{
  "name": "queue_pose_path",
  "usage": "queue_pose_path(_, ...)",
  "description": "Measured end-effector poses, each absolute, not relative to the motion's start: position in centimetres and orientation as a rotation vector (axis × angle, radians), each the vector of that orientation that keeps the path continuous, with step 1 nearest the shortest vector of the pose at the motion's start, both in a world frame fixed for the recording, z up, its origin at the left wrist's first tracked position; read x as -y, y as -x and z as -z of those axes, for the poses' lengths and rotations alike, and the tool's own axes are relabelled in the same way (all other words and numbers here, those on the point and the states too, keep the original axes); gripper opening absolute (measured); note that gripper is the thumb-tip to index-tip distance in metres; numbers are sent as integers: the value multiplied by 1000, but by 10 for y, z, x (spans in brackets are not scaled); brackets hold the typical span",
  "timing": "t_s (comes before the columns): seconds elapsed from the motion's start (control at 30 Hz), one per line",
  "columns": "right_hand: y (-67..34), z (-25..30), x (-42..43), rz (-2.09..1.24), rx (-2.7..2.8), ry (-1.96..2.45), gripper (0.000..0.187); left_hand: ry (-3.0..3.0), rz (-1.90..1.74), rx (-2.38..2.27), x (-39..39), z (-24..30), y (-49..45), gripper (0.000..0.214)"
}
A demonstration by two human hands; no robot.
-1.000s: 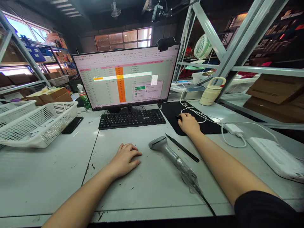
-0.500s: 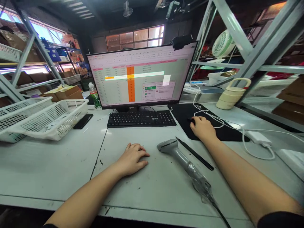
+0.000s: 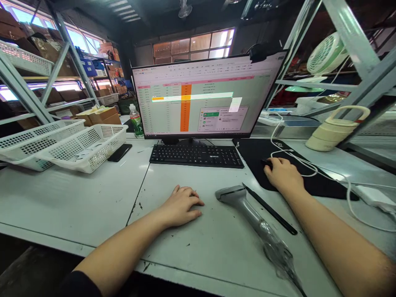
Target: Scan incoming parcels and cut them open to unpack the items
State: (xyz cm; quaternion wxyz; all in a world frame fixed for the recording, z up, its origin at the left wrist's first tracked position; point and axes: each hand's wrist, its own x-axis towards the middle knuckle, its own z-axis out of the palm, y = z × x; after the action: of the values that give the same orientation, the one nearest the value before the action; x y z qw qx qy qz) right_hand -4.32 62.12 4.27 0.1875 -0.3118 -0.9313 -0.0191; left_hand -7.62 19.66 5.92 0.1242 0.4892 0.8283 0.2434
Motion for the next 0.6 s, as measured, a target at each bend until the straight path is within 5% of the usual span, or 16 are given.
queue_pose_path(0.6,39,-38,-619,100,2549,847,44,-1395,-661,-2431,-198,-58,73,33)
